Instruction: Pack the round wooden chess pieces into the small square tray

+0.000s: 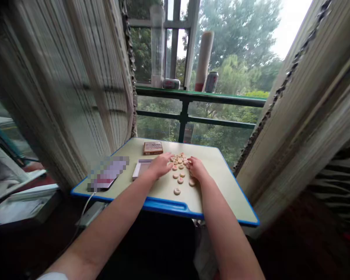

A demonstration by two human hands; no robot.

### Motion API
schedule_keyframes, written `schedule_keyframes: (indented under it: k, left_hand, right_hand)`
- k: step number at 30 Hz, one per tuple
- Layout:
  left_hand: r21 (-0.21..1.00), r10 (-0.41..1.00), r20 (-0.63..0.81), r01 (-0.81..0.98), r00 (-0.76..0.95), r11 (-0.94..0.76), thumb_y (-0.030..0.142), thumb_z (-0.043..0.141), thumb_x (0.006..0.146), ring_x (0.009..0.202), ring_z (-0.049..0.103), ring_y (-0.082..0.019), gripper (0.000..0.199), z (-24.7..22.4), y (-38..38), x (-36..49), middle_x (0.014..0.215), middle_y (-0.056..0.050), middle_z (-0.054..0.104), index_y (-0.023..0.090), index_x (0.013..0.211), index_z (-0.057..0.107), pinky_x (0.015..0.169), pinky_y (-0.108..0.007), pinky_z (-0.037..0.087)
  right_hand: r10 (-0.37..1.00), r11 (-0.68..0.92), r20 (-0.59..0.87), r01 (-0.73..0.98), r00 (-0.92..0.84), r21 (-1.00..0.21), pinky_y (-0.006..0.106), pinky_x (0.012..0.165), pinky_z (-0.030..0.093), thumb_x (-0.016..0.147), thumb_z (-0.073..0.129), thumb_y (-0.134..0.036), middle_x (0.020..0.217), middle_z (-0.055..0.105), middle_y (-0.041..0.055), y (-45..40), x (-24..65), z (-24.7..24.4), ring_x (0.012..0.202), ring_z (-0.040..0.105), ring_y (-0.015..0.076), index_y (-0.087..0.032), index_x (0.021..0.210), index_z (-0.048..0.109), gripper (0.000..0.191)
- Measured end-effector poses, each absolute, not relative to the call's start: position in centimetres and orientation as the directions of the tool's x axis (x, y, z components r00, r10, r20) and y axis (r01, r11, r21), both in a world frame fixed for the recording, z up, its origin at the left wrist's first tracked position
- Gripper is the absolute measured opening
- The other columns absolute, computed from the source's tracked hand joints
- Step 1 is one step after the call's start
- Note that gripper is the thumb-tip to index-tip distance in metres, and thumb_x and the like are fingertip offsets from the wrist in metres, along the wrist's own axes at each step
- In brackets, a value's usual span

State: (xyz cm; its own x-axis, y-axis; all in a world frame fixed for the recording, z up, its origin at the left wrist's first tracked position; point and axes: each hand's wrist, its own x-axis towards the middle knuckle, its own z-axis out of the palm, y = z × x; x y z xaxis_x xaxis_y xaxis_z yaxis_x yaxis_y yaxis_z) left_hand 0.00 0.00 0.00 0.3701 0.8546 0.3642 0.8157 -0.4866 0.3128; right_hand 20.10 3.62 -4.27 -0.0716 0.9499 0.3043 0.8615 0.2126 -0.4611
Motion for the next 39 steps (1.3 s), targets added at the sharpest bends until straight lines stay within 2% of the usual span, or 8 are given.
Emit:
schedule_keyframes:
  k: [5, 8, 10, 16, 21, 32, 36, 39]
  left_hand:
    - [0.264, 0.973, 0.209, 0.952, 0.098, -0.153, 0.046, 0.052, 0.077, 0.113, 0.053, -0.029, 0.049, 1.6, -1.3, -4.5, 0.121, -0.014, 0.059, 0.018, 0.116, 0.057, 0.094, -0.038, 0.040]
    - [0.213, 0.963, -0.060, 0.946, 0.263, -0.246, 0.065, 0.069, 0.048, 0.127, 0.036, -0.040, 0.092, 0.2, -2.4, -7.1, 0.138, -0.017, 0.043, 0.021, 0.126, 0.050, 0.102, -0.046, 0.030]
    - [0.197, 0.939, -0.090, 0.930, 0.333, -0.311, 0.070, 0.065, 0.049, 0.133, 0.026, -0.039, 0.094, -1.0, -2.7, -8.2, 0.144, -0.017, 0.035, 0.022, 0.128, 0.049, 0.107, -0.047, 0.020]
    - [0.209, 0.950, 0.217, 0.939, 0.227, -0.272, 0.072, 0.055, 0.060, 0.130, 0.032, -0.034, 0.086, -3.3, -2.6, -8.6, 0.140, -0.016, 0.039, 0.017, 0.126, 0.050, 0.107, -0.042, 0.022]
    - [0.193, 0.890, 0.408, 0.933, 0.206, -0.304, 0.070, 0.057, 0.062, 0.122, 0.039, -0.032, 0.070, -3.6, -3.4, -7.8, 0.129, -0.014, 0.050, 0.016, 0.107, 0.061, 0.103, -0.040, 0.028]
    - [0.201, 0.876, 0.447, 0.933, 0.183, -0.297, 0.063, 0.056, 0.067, 0.099, 0.052, -0.029, 0.054, -3.5, -3.5, -7.7, 0.101, -0.013, 0.060, 0.016, 0.092, 0.062, 0.088, -0.040, 0.038]
    - [0.299, 0.846, 0.516, 0.896, 0.138, -0.328, 0.055, 0.052, 0.074, 0.095, 0.055, -0.025, 0.039, -3.5, -3.4, -8.3, 0.094, -0.010, 0.063, 0.018, 0.082, 0.060, 0.087, -0.037, 0.040]
    - [0.436, 0.835, 0.549, 0.866, -0.042, -0.244, 0.041, 0.046, 0.082, 0.097, 0.056, -0.024, 0.027, -3.8, -2.9, -9.0, 0.096, -0.010, 0.063, 0.018, 0.083, 0.060, 0.088, -0.034, 0.041]
  right_hand:
    - [0.948, 0.241, 0.299, 0.862, -0.111, -0.446, 0.032, 0.092, 0.044, 0.079, 0.048, -0.011, 0.108, 0.066, 0.0088, 3.6, 20.6, -4.1, 0.103, 0.059, 0.0210, -0.020, 0.100, 0.067, 0.030]
    - [0.947, 0.240, 0.303, 0.860, -0.107, -0.449, 0.032, 0.085, 0.047, 0.075, 0.047, -0.006, 0.102, 0.068, 0.0087, 3.4, 20.4, -3.8, 0.096, 0.062, 0.0218, -0.020, 0.100, 0.067, 0.035]
    - [0.931, 0.266, 0.349, 0.849, -0.104, -0.456, 0.032, 0.084, 0.047, 0.076, 0.045, -0.007, 0.105, 0.067, 0.0084, 3.0, 19.9, -3.5, 0.096, 0.061, 0.0213, -0.020, 0.101, 0.067, 0.035]
    - [0.904, 0.399, 0.314, 0.840, -0.291, -0.367, 0.030, 0.078, 0.047, 0.079, 0.052, -0.018, 0.097, 0.068, 0.0062, 1.5, 18.7, -3.1, 0.086, 0.063, 0.0192, -0.022, 0.098, 0.069, 0.026]
    - [0.879, 0.449, 0.339, 0.820, -0.335, -0.356, 0.035, 0.091, 0.042, 0.077, 0.058, -0.023, 0.101, 0.069, 0.0071, 1.7, 18.9, -3.5, 0.111, 0.054, 0.0247, -0.023, 0.093, 0.071, 0.020]
    - [0.876, 0.335, 0.480, 0.766, -0.039, -0.548, 0.030, 0.075, 0.047, 0.079, 0.050, -0.027, 0.088, 0.071, 0.0048, -0.4, 15.3, 0.9, 0.081, 0.063, 0.0179, -0.020, 0.092, 0.069, 0.025]
    - [0.729, 0.325, 0.685, 0.880, 0.000, -0.345, 0.036, 0.089, 0.040, 0.079, 0.049, -0.023, 0.094, 0.068, 0.0092, -2.0, 13.3, -0.6, 0.093, 0.057, 0.0226, -0.017, 0.085, 0.070, 0.023]
    - [0.677, 0.282, 0.733, 0.898, 0.062, -0.337, 0.038, 0.091, 0.036, 0.079, 0.049, -0.025, 0.089, 0.067, 0.0097, -2.7, 13.7, -3.0, 0.090, 0.055, 0.0228, -0.017, 0.077, 0.069, 0.022]
